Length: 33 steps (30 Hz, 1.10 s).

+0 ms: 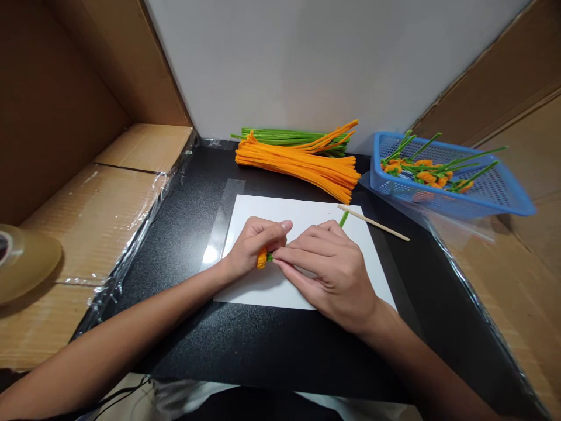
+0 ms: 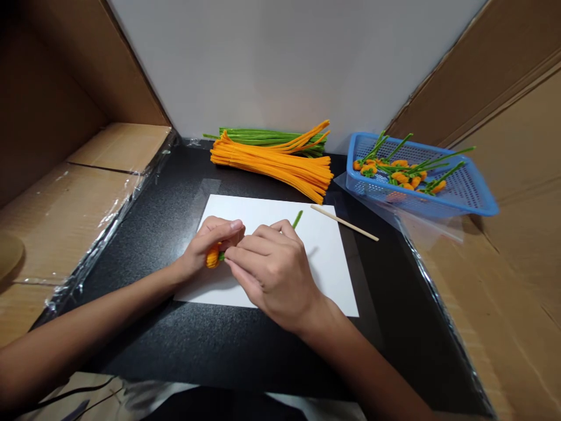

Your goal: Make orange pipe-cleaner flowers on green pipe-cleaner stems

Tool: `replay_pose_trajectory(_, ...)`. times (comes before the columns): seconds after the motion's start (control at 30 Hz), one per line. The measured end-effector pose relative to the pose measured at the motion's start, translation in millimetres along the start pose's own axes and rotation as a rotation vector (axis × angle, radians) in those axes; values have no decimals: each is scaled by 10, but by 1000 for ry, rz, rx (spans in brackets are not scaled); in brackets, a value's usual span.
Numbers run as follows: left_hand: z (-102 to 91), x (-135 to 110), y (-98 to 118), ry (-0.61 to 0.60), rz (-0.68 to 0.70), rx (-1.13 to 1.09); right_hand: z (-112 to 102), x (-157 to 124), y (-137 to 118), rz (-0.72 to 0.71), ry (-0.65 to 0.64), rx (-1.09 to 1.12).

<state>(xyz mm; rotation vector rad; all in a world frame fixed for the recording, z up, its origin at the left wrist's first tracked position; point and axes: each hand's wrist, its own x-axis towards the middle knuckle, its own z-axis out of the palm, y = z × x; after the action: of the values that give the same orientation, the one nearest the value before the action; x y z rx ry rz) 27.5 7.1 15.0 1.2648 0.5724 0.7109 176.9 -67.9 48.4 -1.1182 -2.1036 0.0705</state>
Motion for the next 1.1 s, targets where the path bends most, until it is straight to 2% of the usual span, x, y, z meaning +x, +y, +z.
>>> replay_pose_trajectory(0.1,12,-11,-20,10,5,-66,-13,11,-3,-16,12,-33)
replay_pose_trajectory(0.27,59,-8,-19,78,37,-162,4,14,1,38,65,-20)
replay_pose_trajectory(0.57,29,12,-21,121,34,-54,37,-16,-30,-39,60,-135)
replay_pose_trajectory(0.67,2,33,-25,194,75,61,20,-19,-10,39,-13,-138)
replay_pose_trajectory(0.8,-10,33,-19,225,128,232,40,-27,17,184,-135,-18)
replay_pose_trajectory(0.97,-29,13,-17,232,214,334,76,-21,-1,346,-153,150)
replay_pose_trajectory(1.1,-55,18,-33,186,210,376,78,-25,10,370,-176,166)
